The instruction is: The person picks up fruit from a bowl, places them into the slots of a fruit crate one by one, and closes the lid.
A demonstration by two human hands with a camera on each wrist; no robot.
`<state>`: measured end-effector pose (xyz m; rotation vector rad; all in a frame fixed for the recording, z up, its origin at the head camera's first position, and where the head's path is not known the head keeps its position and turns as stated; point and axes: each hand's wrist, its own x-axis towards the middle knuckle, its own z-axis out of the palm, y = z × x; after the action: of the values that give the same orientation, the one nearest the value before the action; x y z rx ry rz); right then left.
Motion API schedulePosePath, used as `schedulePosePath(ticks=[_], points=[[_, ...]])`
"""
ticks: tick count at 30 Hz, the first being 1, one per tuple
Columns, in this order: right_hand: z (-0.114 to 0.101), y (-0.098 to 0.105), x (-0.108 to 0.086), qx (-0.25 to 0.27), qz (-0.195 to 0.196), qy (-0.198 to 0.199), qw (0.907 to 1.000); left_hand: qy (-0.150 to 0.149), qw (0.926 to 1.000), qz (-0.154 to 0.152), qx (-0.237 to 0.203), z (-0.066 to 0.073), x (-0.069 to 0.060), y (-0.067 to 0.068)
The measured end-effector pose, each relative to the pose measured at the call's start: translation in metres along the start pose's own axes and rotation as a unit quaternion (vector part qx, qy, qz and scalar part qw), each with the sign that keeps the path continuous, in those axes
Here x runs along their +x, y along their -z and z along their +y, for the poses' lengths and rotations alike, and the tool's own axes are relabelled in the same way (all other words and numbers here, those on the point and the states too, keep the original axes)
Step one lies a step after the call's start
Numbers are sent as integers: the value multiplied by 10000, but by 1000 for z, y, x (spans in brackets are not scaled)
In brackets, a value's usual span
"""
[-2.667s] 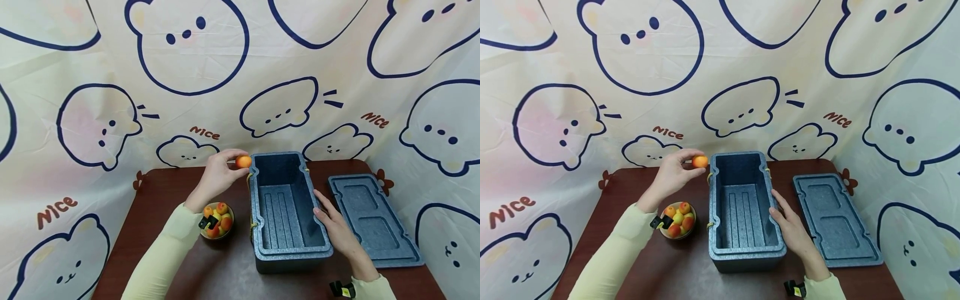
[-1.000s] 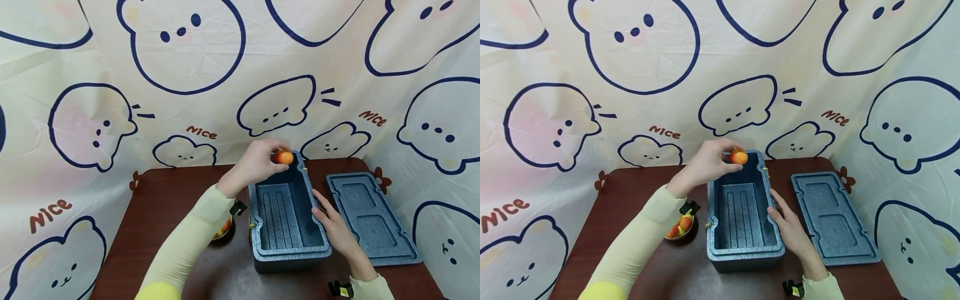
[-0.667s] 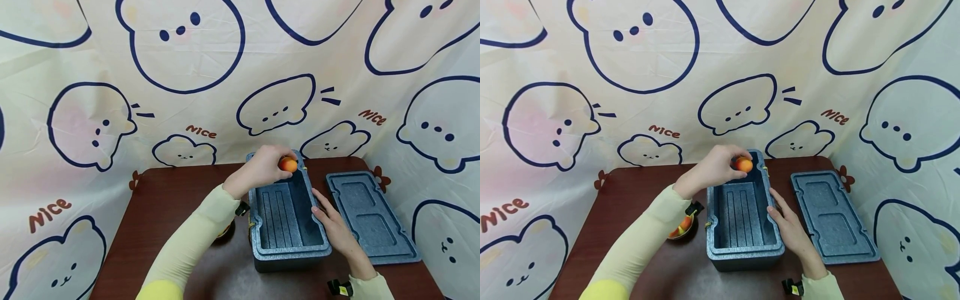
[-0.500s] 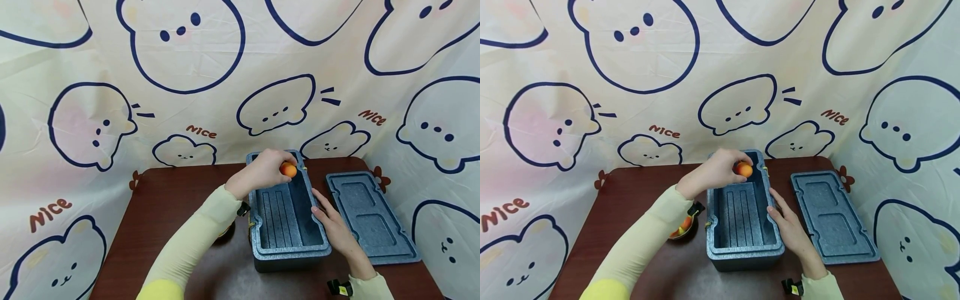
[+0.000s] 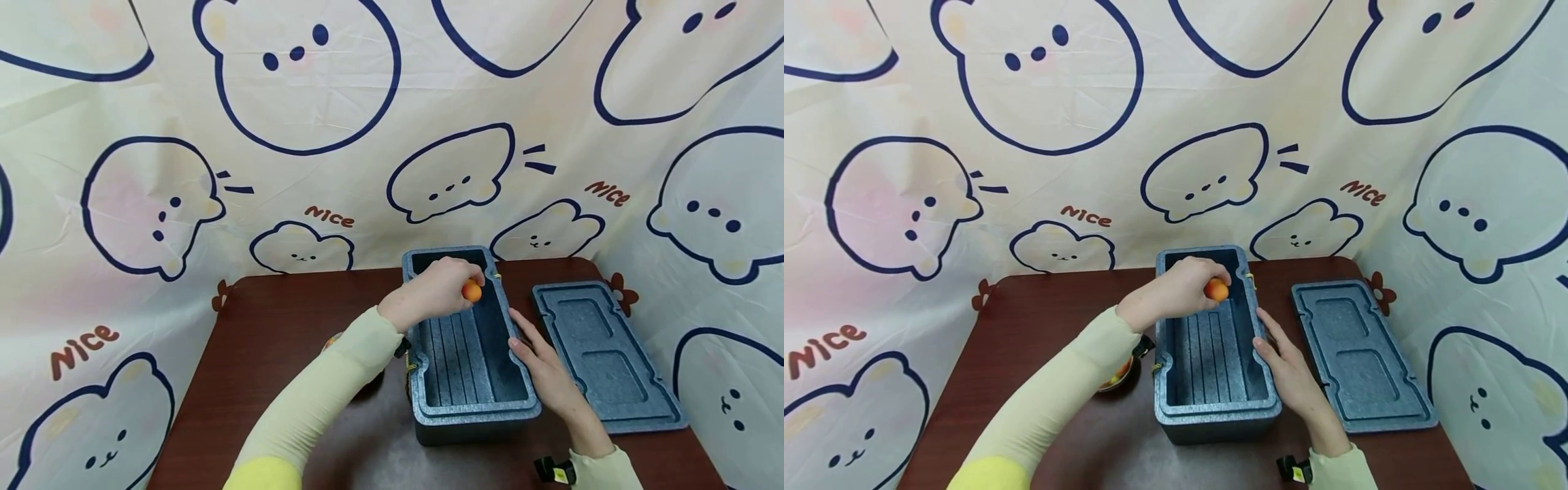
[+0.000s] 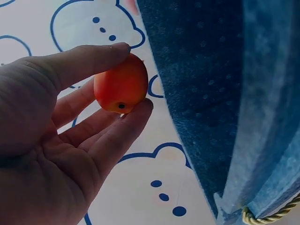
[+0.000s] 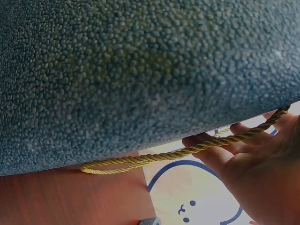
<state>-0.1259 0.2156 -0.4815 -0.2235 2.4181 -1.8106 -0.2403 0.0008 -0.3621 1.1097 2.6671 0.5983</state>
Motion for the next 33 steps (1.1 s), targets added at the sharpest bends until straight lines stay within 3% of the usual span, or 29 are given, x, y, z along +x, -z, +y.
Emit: schedulePosePath(ticks=[15,21,33], points=[[-1,0,0,-20,21,-17,10000,160,9980,-610,21,-3,0,-9],[0,0,0,-49,43,-35,10000,102,9977,-671,69,-3,-1,-13],[-1,-1,-1,-63,30,18,10000,275,9959,-846,167,-1,-3,-13]])
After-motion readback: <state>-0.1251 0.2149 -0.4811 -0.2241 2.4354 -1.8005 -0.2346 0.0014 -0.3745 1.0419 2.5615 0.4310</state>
